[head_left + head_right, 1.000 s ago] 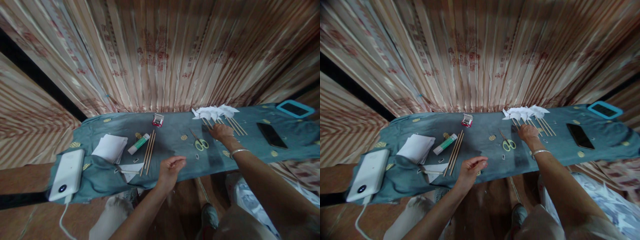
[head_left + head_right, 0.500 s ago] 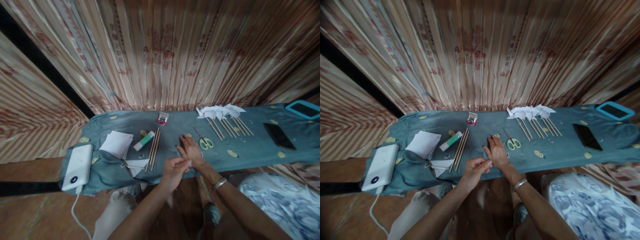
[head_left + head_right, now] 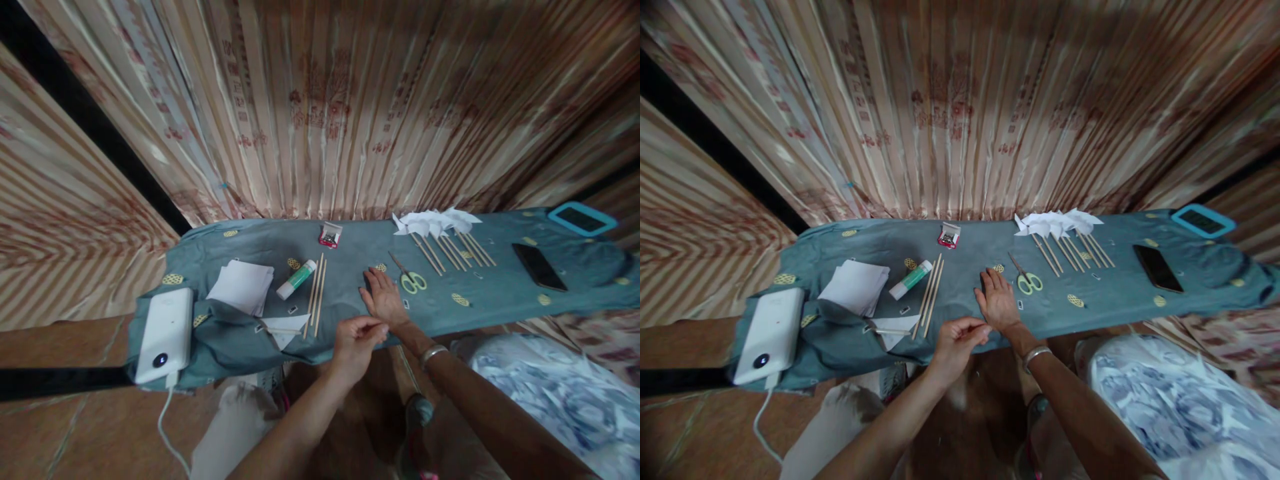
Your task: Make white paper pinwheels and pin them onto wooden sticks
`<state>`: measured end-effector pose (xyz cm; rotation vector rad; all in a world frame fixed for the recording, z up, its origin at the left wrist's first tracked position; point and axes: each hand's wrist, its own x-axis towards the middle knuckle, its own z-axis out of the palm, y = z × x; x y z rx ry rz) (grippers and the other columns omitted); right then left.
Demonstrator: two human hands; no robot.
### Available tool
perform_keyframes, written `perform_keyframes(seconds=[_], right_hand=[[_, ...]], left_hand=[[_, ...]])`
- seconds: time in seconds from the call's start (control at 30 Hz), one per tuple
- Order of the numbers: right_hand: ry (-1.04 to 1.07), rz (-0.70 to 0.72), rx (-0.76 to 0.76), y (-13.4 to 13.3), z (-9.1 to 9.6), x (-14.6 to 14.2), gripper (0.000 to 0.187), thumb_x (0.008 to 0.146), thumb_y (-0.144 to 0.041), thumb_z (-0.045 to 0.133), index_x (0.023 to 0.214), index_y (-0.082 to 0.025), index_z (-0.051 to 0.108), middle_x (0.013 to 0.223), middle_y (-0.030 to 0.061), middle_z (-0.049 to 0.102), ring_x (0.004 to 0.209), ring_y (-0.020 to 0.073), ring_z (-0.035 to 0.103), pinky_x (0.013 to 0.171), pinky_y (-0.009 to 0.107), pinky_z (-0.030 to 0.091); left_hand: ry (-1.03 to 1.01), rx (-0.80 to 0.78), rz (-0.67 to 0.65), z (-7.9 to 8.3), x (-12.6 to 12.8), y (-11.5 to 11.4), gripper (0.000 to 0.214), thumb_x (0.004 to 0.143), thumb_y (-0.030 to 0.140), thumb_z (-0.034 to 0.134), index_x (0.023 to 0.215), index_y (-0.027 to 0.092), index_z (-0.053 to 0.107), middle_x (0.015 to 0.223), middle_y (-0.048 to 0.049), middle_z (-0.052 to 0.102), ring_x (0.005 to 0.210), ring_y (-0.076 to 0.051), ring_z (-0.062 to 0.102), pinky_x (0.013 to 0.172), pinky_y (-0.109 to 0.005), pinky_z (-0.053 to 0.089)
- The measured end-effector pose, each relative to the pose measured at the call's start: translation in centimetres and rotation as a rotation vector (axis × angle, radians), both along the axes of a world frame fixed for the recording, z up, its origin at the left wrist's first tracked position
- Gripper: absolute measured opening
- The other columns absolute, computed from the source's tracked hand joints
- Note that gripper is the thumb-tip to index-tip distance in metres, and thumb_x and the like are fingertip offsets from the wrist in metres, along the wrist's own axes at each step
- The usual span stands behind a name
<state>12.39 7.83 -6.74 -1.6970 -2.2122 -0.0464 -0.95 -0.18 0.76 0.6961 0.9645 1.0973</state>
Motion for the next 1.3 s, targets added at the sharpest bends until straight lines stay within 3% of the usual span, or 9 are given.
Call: perform_keyframes(seconds=[0.13, 0.47, 0.7, 1.07, 1.17, 1.3], right_hand=[[-0.015, -0.007, -0.002, 0.0, 0.0, 0.0, 0.048, 0.094, -0.036, 0.037, 0.133, -0.012, 0.046, 0.139, 0.0188, 0.048, 0.129, 0.0307, 0.040, 0.099, 0.049, 0.038], [-0.041, -0.001, -0.022, -0.1, 0.4, -0.1, 0.047, 0.094, -0.037, 0.036, 0.131, -0.009, 0.048, 0.138, 0.0194, 0.048, 0.128, 0.0301, 0.041, 0.100, 0.047, 0.038], [-0.034, -0.004, -0.019, -0.1, 0.3, 0.0, 0.047, 0.094, -0.037, 0.036, 0.131, -0.010, 0.047, 0.138, 0.0187, 0.048, 0.128, 0.0311, 0.041, 0.099, 0.048, 0.038], [-0.024, 0.022, 0.021, -0.3, 0.2, 0.2, 0.047, 0.095, -0.038, 0.036, 0.130, -0.009, 0.048, 0.136, 0.0198, 0.050, 0.127, 0.0316, 0.042, 0.098, 0.048, 0.040], [-0.024, 0.013, 0.027, -0.3, 0.2, 0.2, 0.047, 0.095, -0.038, 0.036, 0.129, -0.009, 0.049, 0.136, 0.0201, 0.050, 0.126, 0.0318, 0.043, 0.098, 0.049, 0.040], [-0.020, -0.001, 0.027, -0.2, 0.1, 0.2, 0.047, 0.094, -0.038, 0.036, 0.128, -0.009, 0.050, 0.135, 0.0202, 0.051, 0.126, 0.0325, 0.043, 0.097, 0.049, 0.041]], left_hand=[[0.020, 0.002, -0.036, 0.4, -1.3, -0.4, 0.029, 0.056, 0.043, 0.076, 0.058, 0.015, 0.068, 0.052, -0.0003, 0.060, 0.053, -0.011, 0.053, 0.059, -0.025, 0.044], [0.073, 0.016, -0.039, -0.2, -4.5, -0.7, 0.017, 0.066, 0.032, 0.067, 0.064, 0.015, 0.070, 0.054, 0.0004, 0.062, 0.056, -0.012, 0.055, 0.061, -0.024, 0.044], [0.052, 0.073, -0.126, -0.7, -3.5, -2.0, 0.016, 0.070, 0.029, 0.064, 0.070, 0.015, 0.072, 0.063, -0.0017, 0.067, 0.060, -0.012, 0.057, 0.062, -0.023, 0.045], [0.210, 0.004, -0.064, -2.3, -1.0, -1.1, 0.019, 0.071, 0.032, 0.066, 0.066, 0.015, 0.071, 0.058, -0.0017, 0.063, 0.057, -0.013, 0.055, 0.059, -0.024, 0.044], [0.245, 0.055, -0.060, -1.3, -1.0, -1.2, 0.016, 0.072, 0.029, 0.067, 0.077, 0.016, 0.075, 0.071, -0.0034, 0.067, 0.065, -0.014, 0.058, 0.065, -0.025, 0.046], [0.165, 0.195, -0.034, 2.2, -1.3, -1.9, 0.019, 0.078, 0.029, 0.065, 0.087, 0.017, 0.076, 0.085, -0.0065, 0.068, 0.076, -0.016, 0.061, 0.071, -0.027, 0.047]])
